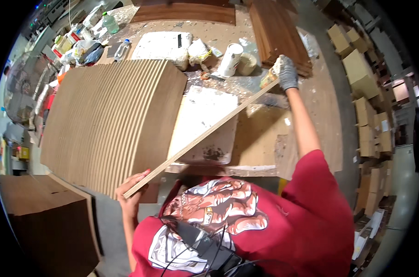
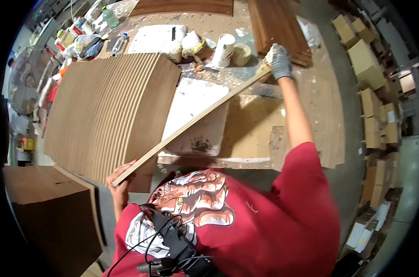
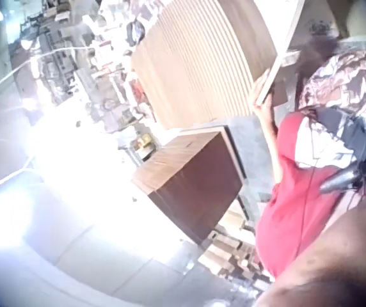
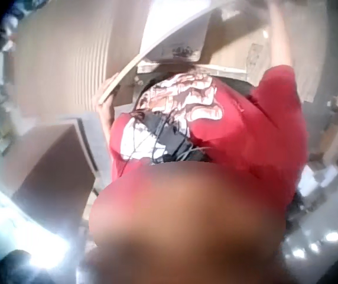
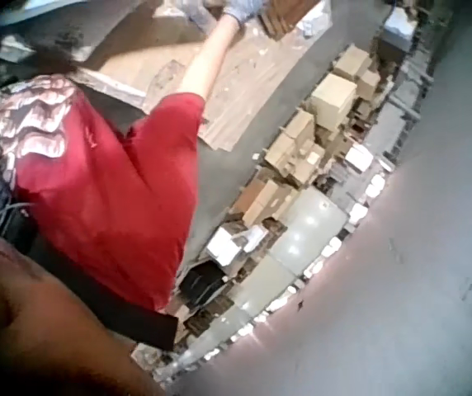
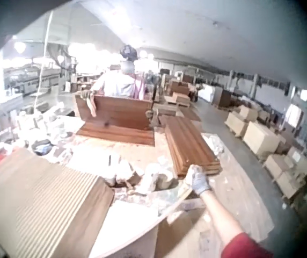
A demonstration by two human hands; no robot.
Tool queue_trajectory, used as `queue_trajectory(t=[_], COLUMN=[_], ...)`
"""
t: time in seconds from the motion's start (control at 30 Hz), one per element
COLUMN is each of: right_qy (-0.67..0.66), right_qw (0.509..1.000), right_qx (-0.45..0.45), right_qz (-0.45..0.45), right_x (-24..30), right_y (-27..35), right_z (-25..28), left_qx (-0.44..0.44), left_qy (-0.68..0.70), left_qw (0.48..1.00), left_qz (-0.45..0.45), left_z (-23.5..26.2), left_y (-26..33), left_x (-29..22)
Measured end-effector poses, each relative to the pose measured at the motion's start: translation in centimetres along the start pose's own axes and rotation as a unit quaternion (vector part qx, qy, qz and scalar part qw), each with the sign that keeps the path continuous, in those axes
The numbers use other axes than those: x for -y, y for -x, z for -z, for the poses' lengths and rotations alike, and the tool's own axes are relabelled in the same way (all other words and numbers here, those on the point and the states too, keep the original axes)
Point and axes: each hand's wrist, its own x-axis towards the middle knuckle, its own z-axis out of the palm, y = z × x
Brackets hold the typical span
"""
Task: The person wipes several wooden planks with a cloth, turning them over and placing them onto a stack of corrugated cardboard.
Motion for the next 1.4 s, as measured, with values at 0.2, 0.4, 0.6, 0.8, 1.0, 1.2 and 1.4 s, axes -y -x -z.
queue_trajectory(t=[0.2, 0.4, 0.6, 0.8, 1.0, 1.2, 1.4], right_qy=[-0.069, -0.097, -0.034, -0.487, -0.612, -0.538, -0.307], right_qw=[0.983, 0.981, 0.997, 0.595, 0.517, 0.711, 0.91], right_qx=[0.098, 0.102, 0.002, -0.205, -0.291, -0.281, -0.23], right_qz=[-0.136, -0.137, -0.063, -0.605, -0.524, -0.355, -0.157], right_x=[3.9, 2.3, -5.3, -2.9, -3.8, -2.2, 0.7], right_y=[0.7, 0.7, 1.7, 5.3, 5.8, 1.6, 0.8], right_z=[4.5, 2.7, 0.9, 11.1, 14.3, 23.4, 28.8], left_qx=[-0.078, -0.18, -0.187, -0.206, -0.215, -0.191, -0.189], left_qy=[0.013, 0.017, 0.021, 0.007, 0.011, -0.009, -0.013], left_qw=[0.996, 0.973, 0.97, 0.965, 0.947, 0.961, 0.957], left_qz=[-0.04, -0.145, -0.157, -0.164, -0.239, -0.198, -0.221], left_z=[0.5, 1.0, 0.5, 0.3, 0.4, 1.9, 1.4], left_y=[0.3, -0.6, -1.9, -1.2, -2.0, -1.7, -1.6], left_x=[0.4, 3.7, 3.0, 3.1, 4.9, 4.6, 4.6])
